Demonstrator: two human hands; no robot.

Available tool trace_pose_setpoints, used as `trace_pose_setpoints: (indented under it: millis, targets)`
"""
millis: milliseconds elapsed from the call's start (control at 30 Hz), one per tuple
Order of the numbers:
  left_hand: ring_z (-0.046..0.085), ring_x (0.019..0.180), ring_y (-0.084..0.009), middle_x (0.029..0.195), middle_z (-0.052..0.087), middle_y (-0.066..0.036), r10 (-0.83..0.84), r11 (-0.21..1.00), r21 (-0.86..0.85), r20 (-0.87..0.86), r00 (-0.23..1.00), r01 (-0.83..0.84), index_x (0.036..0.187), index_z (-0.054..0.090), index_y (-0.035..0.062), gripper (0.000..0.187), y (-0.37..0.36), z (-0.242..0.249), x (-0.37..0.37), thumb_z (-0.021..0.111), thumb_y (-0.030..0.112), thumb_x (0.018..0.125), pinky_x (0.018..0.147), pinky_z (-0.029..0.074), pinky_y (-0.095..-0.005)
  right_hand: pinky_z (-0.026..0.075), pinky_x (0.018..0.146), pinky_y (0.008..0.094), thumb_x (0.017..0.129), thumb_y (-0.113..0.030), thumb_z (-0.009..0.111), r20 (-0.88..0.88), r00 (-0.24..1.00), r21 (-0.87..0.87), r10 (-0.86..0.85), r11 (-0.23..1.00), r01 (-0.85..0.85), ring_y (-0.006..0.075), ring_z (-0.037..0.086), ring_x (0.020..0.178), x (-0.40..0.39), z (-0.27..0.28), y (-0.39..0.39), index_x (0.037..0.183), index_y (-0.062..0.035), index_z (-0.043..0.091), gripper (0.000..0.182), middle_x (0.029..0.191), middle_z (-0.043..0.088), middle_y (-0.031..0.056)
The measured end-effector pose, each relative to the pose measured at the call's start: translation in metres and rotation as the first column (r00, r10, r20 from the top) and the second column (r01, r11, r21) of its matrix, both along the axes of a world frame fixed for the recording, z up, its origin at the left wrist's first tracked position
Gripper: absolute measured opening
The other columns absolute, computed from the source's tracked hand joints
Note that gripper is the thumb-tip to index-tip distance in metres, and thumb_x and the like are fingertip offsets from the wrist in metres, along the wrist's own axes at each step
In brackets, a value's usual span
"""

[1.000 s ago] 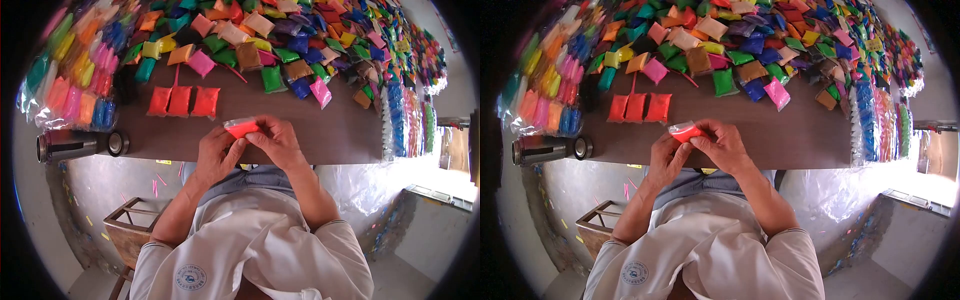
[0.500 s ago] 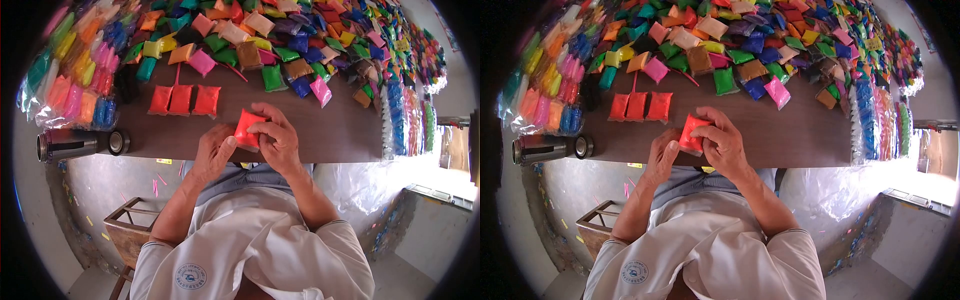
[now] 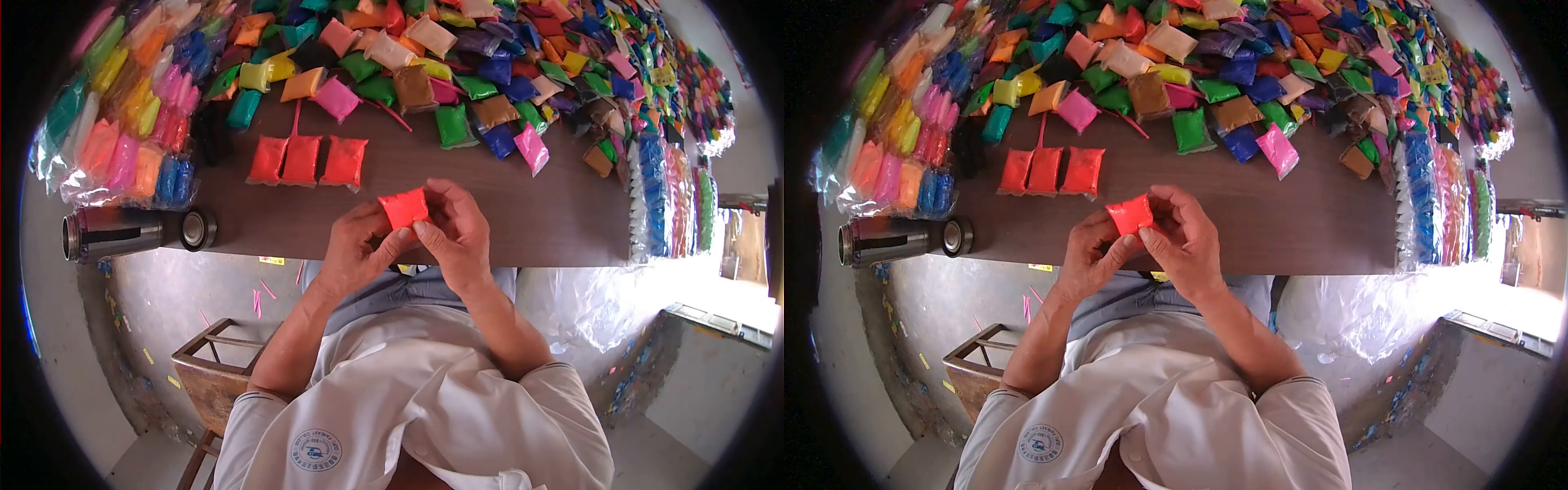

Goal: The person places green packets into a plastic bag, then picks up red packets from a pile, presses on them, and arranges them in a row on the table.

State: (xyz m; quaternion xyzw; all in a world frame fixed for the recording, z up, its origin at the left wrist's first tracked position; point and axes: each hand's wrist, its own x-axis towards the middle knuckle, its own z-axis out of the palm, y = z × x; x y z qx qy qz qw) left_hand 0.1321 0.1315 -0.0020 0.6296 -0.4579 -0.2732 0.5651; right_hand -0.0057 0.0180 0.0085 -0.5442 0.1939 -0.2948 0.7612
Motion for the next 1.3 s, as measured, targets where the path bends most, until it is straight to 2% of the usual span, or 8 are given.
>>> trace_pose_setpoints:
  millis: [267,367,533,667,867,967,1033,1300]
  targets:
    - [0.061,0.075,-0.0267,0.089,0.068,-0.013,0.05,0.991,-0.129,0.073,0.996,-0.04,0.108,0.071,0.0025,0.028,-0.002,-0.01,-0.002,0.073,0.024,0.09,0.066,0.051,-0.0356,0.05,0.095,0.0286,0.095,-0.006,0.067,-0.041,0.999,0.026,-0.008,1.0,0.009,0.0144,0.059,0.11,0.004,0.001,0.014,0.138,0.0028,0.05,0.046,0.122,0.061,0.0111]
    - [0.06,0.076,-0.0311,0.087,0.067,-0.016,-0.008,1.0,0.013,-0.067,0.998,0.009,0.108,0.071,0.0027,0.028,0.003,-0.008,-0.005,0.072,0.024,0.09,0.068,0.05,-0.0391,0.052,0.09,0.0267,0.095,-0.013,0.069,-0.052,0.994,0.139,0.097,0.986,-0.089,0.0121,0.061,0.105,0.001,0.003,0.002,0.136,0.0034,0.053,0.046,0.119,0.064,0.0095]
    - [0.058,0.079,-0.0347,0.088,0.067,-0.016,0.003,1.0,0.019,0.142,0.99,-0.006,0.102,0.071,0.0033,0.026,0.001,-0.005,-0.003,0.071,0.026,0.089,0.07,0.049,-0.0416,0.054,0.079,0.0249,0.092,-0.017,0.075,-0.29,0.901,0.139,0.322,0.946,-0.293,0.0082,0.065,0.088,0.002,0.015,-0.02,0.119,0.0031,0.065,0.035,0.099,0.071,0.0043]
    - [0.058,0.079,-0.035,0.088,0.067,-0.014,-0.038,0.999,-0.011,0.303,0.952,0.043,0.097,0.07,0.0039,0.024,0.0,-0.008,0.002,0.07,0.027,0.09,0.07,0.049,-0.0427,0.055,0.076,0.0246,0.091,-0.017,0.075,-0.265,0.911,0.149,0.316,0.947,-0.285,0.0076,0.065,0.083,0.005,0.012,-0.022,0.108,0.002,0.07,0.026,0.091,0.072,0.0027]
    - [0.059,0.087,-0.0302,0.099,0.066,-0.016,-0.134,0.985,0.131,0.178,0.975,0.111,0.11,0.069,-0.0003,0.031,0.004,0.008,0.004,0.069,0.026,0.095,0.079,0.049,-0.0359,0.054,0.075,0.0251,0.092,-0.016,0.074,-0.312,0.892,0.115,0.328,0.945,-0.307,0.0075,0.065,0.084,0.005,0.013,-0.026,0.105,0.0005,0.072,0.021,0.09,0.072,0.0024]
    - [0.058,0.083,-0.031,0.094,0.065,-0.015,-0.063,0.998,-0.009,-0.013,0.998,0.063,0.107,0.07,0.0002,0.029,0.002,-0.008,-0.001,0.068,0.026,0.095,0.077,0.049,-0.0376,0.054,0.075,0.0254,0.092,-0.017,0.073,-0.342,0.874,0.082,0.345,0.938,-0.338,0.0071,0.064,0.084,0.008,0.026,-0.03,0.105,0.0003,0.071,0.021,0.091,0.072,0.0023]
    - [0.059,0.081,-0.0331,0.088,0.067,-0.014,-0.051,0.997,-0.043,0.123,0.991,0.057,0.093,0.07,0.0017,0.026,-0.001,0.0,0.0,0.068,0.027,0.094,0.073,0.049,-0.0404,0.054,0.075,0.0255,0.093,-0.017,0.073,-0.291,0.884,0.107,0.366,0.931,-0.35,0.0067,0.064,0.085,0.008,0.027,-0.036,0.105,0.0002,0.071,0.022,0.092,0.071,0.0024]
    - [0.061,0.081,-0.0272,0.084,0.068,-0.01,-0.06,0.997,0.059,0.136,0.989,0.052,0.075,0.065,0.0011,0.019,0.002,0.002,0.001,0.071,0.015,0.087,0.073,0.05,-0.0374,0.05,0.066,0.0255,0.093,-0.019,0.073,-0.446,0.894,-0.139,0.048,0.983,-0.122,0.0056,0.06,0.077,0.031,0.014,-0.068,0.103,0.0012,0.069,0.023,0.086,0.068,0.0019]
